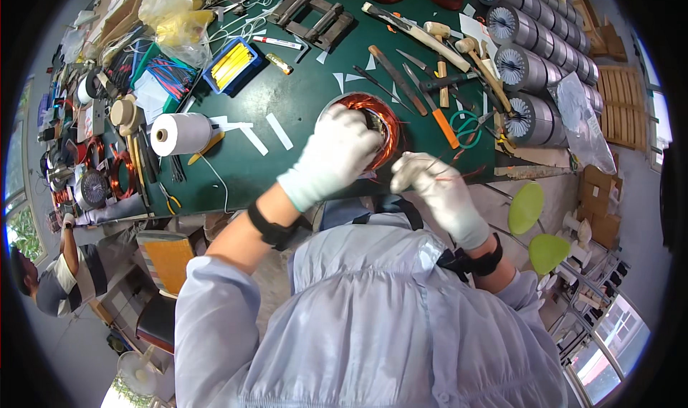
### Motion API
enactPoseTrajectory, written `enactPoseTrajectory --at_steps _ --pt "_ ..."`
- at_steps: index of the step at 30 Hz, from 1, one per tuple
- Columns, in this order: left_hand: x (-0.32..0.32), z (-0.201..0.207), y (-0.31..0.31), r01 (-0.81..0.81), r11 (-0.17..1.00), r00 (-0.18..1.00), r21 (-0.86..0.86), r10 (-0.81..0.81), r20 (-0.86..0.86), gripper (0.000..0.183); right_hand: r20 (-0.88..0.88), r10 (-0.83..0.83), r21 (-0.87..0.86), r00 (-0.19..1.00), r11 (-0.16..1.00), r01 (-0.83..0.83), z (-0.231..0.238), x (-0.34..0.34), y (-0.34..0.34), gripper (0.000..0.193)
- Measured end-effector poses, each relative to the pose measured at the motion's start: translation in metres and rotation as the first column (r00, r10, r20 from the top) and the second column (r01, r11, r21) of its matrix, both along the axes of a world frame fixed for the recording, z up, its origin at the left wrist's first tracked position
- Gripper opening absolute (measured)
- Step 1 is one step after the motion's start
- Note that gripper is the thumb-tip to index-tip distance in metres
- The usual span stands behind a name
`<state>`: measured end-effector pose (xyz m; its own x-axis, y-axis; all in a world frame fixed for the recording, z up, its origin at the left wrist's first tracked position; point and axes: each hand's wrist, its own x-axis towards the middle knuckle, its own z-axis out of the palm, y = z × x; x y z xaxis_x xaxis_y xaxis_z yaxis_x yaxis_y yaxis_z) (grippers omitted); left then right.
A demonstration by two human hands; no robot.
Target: Winding copper wire into a motor stator and securing it with ties and insulation.
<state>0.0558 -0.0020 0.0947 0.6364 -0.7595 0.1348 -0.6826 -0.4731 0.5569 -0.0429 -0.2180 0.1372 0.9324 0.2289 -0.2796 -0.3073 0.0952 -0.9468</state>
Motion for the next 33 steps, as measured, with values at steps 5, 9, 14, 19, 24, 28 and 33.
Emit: enactPoseTrajectory --at_steps 5,9,14,19,24,28,33 --pt "0.002 0.007 0.008 -0.152 0.978 0.969 -0.144 0.119 -0.219 0.016 0.002 -0.076 0.064 0.997 0.995 0.076 0.019 0.008 -0.003 0.021" --pt "0.002 0.02 0.014 0.064 0.984 0.958 -0.166 -0.108 -0.266 0.054 -0.103 -0.171 0.204 0.98 0.96 0.189 0.02 -0.005 -0.007 0.023" --pt "-0.019 -0.009 0.008 -0.02 1.0 0.996 -0.003 0.02 -0.087 0.053 -0.001 -0.106 0.1 0.994 0.989 0.106 0.02 -0.003 0.004 0.024" --pt "-0.009 0.011 0.03 -0.699 0.576 0.609 -0.424 0.167 -0.776 0.029 0.098 -0.217 0.086 0.971 0.974 0.209 -0.017 -0.004 -0.032 0.085" --pt "-0.001 0.008 0.022 -0.481 0.746 0.637 -0.46 -0.063 -0.768 0.042 0.311 0.193 -0.793 0.931 0.592 0.143 -0.042 0.022 0.033 0.075" --pt "0.079 -0.037 0.115 -0.785 0.449 0.439 -0.426 -0.081 -0.895 0.034 0.231 -0.158 -0.475 0.96 0.843 0.253 -0.049 0.023 0.013 0.022" --pt "0.089 -0.109 0.206 -0.981 0.186 -0.113 0.048 -0.353 -0.929 0.028 -0.523 -0.589 0.095 0.616 0.678 0.729 -0.084 -0.045 -0.11 0.042"
